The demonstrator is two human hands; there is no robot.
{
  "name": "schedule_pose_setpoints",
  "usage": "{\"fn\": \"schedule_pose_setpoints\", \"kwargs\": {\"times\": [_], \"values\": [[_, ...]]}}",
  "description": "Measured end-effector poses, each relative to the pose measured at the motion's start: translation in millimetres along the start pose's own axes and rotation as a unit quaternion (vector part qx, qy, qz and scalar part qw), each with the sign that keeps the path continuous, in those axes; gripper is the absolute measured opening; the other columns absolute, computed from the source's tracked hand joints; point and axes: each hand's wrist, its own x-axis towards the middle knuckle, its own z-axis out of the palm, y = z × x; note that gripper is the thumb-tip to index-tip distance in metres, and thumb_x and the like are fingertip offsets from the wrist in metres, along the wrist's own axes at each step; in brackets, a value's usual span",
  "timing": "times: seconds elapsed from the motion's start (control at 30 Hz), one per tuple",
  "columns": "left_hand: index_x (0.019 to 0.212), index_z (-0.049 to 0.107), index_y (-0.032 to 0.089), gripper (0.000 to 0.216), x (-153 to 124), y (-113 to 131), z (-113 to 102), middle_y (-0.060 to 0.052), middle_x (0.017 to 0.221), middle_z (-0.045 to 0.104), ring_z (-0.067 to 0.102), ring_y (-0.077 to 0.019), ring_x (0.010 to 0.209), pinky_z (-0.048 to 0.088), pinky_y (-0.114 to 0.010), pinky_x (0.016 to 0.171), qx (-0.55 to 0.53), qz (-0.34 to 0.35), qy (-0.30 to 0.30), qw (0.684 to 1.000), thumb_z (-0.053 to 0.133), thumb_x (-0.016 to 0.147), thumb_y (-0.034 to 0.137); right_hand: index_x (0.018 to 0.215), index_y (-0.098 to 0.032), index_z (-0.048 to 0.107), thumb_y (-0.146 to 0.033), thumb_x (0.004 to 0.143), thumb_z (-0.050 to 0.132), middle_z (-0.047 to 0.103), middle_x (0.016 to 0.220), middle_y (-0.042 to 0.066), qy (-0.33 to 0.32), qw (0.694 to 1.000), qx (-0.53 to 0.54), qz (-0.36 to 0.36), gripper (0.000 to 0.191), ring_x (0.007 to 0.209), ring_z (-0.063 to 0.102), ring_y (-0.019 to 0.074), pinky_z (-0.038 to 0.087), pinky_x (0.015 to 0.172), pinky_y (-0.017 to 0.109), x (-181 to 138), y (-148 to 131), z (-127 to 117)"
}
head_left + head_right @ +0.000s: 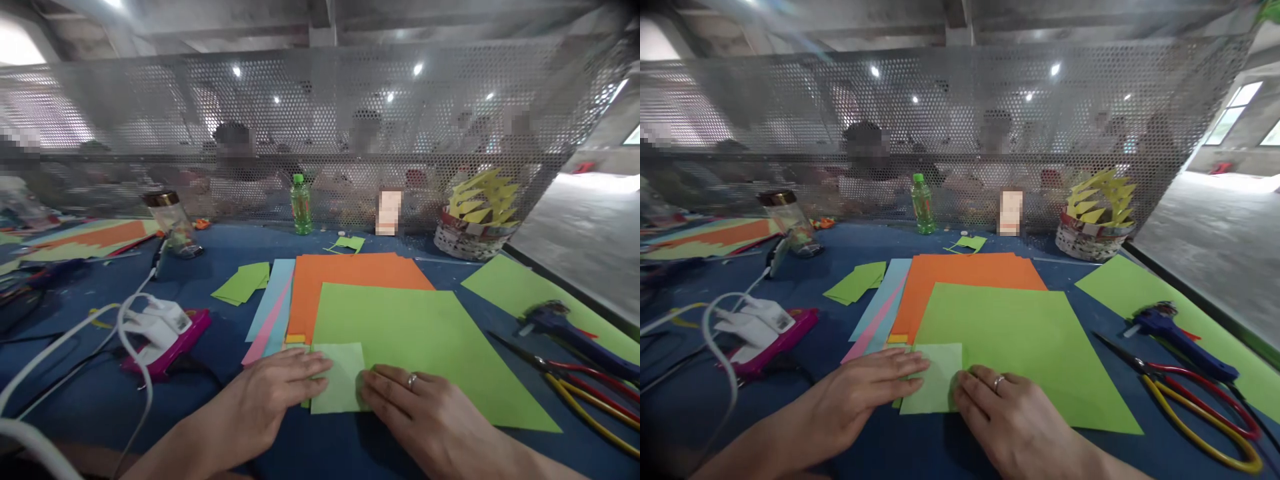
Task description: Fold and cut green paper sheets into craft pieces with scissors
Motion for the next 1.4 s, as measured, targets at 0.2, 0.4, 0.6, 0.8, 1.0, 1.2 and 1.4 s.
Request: {"fn": "schedule_pose_setpoints", "kwargs": {"times": [0.2, 0.4, 0.6, 0.8, 1.0, 1.2, 1.4], "values": [[0.133, 0.052, 0.025, 0.064, -0.9, -1.0, 1.4, 0.000, 0.142, 0.050, 0.042, -0.0156, 0.133, 0.037, -0.038, 0.112, -0.021, -0.021, 0.011, 1.000, 0.037, 0.080, -0.007, 0.126, -0.015, 0.059, -0.019, 0.099, 0.028, 0.065, 0.125, 0.006, 0.023, 1.000, -0.009, 0.001, 0.041, 0.106, 0.065, 0.0255, 0.060, 0.076, 0.034, 0.6, -0.3, 1.4], [0.136, 0.049, 0.021, 0.063, -1.6, -1.8, 5.0, -0.003, 0.143, 0.049, 0.044, -0.0164, 0.132, 0.041, -0.036, 0.109, 0.010, -0.035, 0.054, 0.998, 0.034, 0.081, -0.006, 0.126, -0.015, 0.059, -0.019, 0.099, 0.028, 0.066, 0.125, 0.006, 0.024, 1.000, -0.015, -0.004, 0.041, 0.106, 0.065, 0.0251, 0.060, 0.079, 0.034, 0.5, 0.1, 3.9], [0.131, 0.053, 0.020, 0.051, -6.7, -5.7, 10.1, -0.006, 0.134, 0.058, 0.053, -0.0177, 0.124, 0.048, -0.034, 0.102, 0.051, -0.070, 0.145, 0.986, 0.037, 0.087, 0.000, 0.129, -0.014, 0.056, -0.019, 0.099, 0.030, 0.063, 0.129, 0.007, -0.003, 1.000, -0.015, -0.012, 0.041, 0.107, 0.065, 0.0265, 0.061, 0.077, 0.036, 1.1, 1.2, 0.4], [0.131, 0.052, 0.023, 0.042, -7.9, 2.2, 4.8, -0.004, 0.131, 0.061, 0.054, -0.0137, 0.122, 0.048, -0.026, 0.101, 0.016, -0.064, 0.167, 0.984, 0.047, 0.091, 0.010, 0.129, -0.013, 0.056, -0.018, 0.099, 0.030, 0.063, 0.128, 0.007, 0.006, 1.000, -0.001, 0.000, 0.040, 0.107, 0.065, 0.0267, 0.061, 0.075, 0.036, 4.5, -0.7, -2.3], [0.130, 0.054, 0.023, 0.039, -1.5, 9.5, -1.0, -0.005, 0.133, 0.059, 0.053, -0.0178, 0.125, 0.045, -0.033, 0.104, -0.011, -0.045, 0.111, 0.993, 0.056, 0.090, 0.022, 0.130, -0.012, 0.054, -0.017, 0.097, 0.035, 0.062, 0.130, 0.008, -0.002, 1.000, 0.020, 0.007, 0.039, 0.109, 0.063, 0.0273, 0.059, 0.080, 0.037, 2.5, -0.9, -1.3], [0.117, 0.063, 0.022, 0.026, 6.3, 0.3, -1.8, -0.004, 0.127, 0.064, 0.058, -0.0163, 0.118, 0.044, -0.033, 0.104, -0.055, -0.005, 0.065, 0.996, 0.052, 0.093, 0.020, 0.134, -0.011, 0.050, -0.017, 0.097, 0.038, 0.059, 0.134, 0.009, -0.012, 0.999, 0.031, 0.011, 0.040, 0.113, 0.060, 0.0281, 0.057, 0.086, 0.039, 0.7, -0.3, 0.7], [0.107, 0.065, 0.021, 0.023, 4.6, -2.0, 1.0, -0.003, 0.124, 0.066, 0.059, -0.0148, 0.115, 0.044, -0.031, 0.103, -0.078, 0.004, 0.082, 0.994, 0.049, 0.093, 0.013, 0.135, -0.011, 0.049, -0.017, 0.096, 0.040, 0.059, 0.134, 0.010, -0.022, 0.999, 0.034, 0.012, 0.041, 0.114, 0.060, 0.0282, 0.057, 0.087, 0.038, 1.7, -0.7, -0.3]]}}
